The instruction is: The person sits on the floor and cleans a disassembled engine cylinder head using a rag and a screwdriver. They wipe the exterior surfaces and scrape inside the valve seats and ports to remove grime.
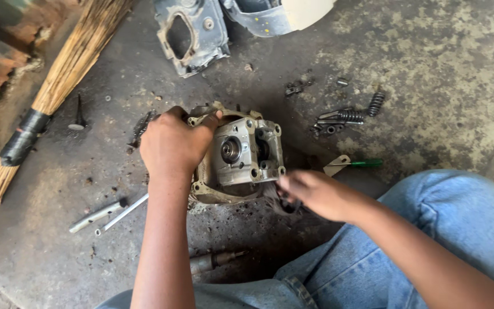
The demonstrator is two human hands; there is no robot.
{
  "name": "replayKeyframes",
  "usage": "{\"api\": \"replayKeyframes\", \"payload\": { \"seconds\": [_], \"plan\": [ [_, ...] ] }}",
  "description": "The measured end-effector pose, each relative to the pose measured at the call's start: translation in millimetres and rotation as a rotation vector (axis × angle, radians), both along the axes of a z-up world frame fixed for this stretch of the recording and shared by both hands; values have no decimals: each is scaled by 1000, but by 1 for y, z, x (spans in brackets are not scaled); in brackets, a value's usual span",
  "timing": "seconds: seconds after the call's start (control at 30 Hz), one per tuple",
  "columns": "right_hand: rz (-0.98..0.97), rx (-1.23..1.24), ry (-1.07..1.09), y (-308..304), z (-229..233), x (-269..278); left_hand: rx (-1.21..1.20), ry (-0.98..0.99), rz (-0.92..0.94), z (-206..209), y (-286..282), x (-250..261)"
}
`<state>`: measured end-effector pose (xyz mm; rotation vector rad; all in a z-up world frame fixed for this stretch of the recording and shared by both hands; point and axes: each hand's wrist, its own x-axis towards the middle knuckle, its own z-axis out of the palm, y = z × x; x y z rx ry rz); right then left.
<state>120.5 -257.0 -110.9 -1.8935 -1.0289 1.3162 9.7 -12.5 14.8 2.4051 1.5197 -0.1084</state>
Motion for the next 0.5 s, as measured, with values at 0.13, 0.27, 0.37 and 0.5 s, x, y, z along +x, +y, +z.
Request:
{"api": "replayKeyframes", "payload": {
  "seconds": [0.13, 0.27, 0.37, 0.5],
  "plan": [
    [262, -5, -456, 5, 13, -27, 18, -47, -23, -8, 6, -7],
    [353, -125, -656, 25, 36, -43, 71, -64, -53, -12, 1, -4],
    [333, -271, -279, 25, 57, -16, 85, -84, -64, -7, -1, -1],
    [203, -112, -112, 12, 81, 32, 77, -66, -59, -11, -1, -6]
  ]
}}
